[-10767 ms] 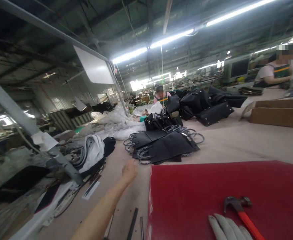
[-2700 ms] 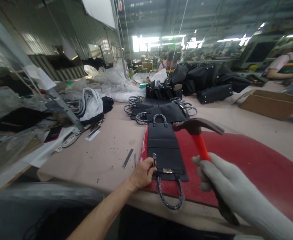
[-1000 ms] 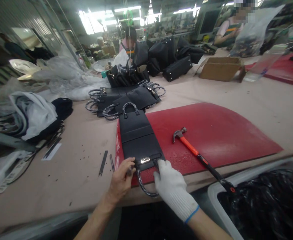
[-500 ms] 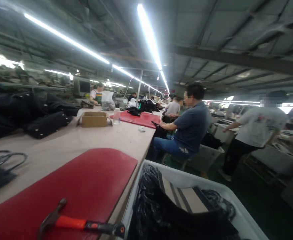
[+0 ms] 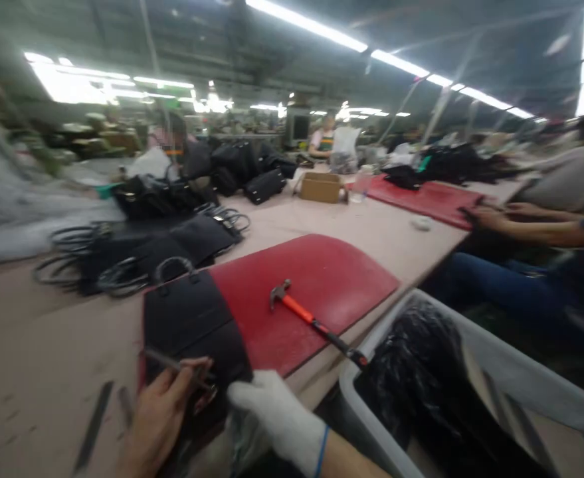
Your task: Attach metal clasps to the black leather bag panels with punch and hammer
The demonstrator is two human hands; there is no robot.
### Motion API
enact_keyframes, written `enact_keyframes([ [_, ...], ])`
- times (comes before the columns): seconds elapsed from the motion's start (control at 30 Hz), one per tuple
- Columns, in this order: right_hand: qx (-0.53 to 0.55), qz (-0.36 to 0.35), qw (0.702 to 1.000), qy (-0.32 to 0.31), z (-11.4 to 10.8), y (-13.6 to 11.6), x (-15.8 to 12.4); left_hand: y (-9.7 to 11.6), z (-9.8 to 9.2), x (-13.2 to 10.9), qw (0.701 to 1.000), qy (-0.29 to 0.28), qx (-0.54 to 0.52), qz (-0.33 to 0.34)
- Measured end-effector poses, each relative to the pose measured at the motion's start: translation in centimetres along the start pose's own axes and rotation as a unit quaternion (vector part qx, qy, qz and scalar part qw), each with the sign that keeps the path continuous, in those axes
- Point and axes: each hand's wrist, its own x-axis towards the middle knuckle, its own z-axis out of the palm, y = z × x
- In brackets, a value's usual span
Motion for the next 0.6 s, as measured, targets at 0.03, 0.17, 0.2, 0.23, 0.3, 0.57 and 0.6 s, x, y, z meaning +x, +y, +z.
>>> enact_keyframes([
  [0.03,0.015,0.020,1.000,-0.016,0.7,0.8,0.5,0.5,-0.2,-0.5,1.000,0.002,-0.023,0.000],
  [0.17,0.061,0.054,0.997,-0.014,0.7,2.0,2.2,1.4,0.8,-0.2,0.997,-0.016,-0.075,0.005],
  [0.2,0.069,0.053,0.996,-0.014,0.5,1.9,2.4,1.5,1.0,-0.1,0.996,-0.021,-0.081,0.008],
  [0.23,0.074,0.051,0.996,-0.017,0.2,1.8,2.5,1.5,1.1,0.0,0.996,-0.026,-0.085,0.011],
  [0.3,0.077,0.049,0.995,-0.029,-0.1,1.4,2.5,1.5,1.0,0.0,0.995,-0.032,-0.095,0.017],
  [0.57,0.062,0.053,0.996,-0.024,-0.2,1.4,2.3,1.8,1.3,-0.4,0.996,-0.063,-0.054,0.035],
  [0.6,0.052,0.057,0.997,-0.018,-0.2,1.5,2.3,2.0,1.5,-0.5,0.997,-0.061,-0.038,0.040],
])
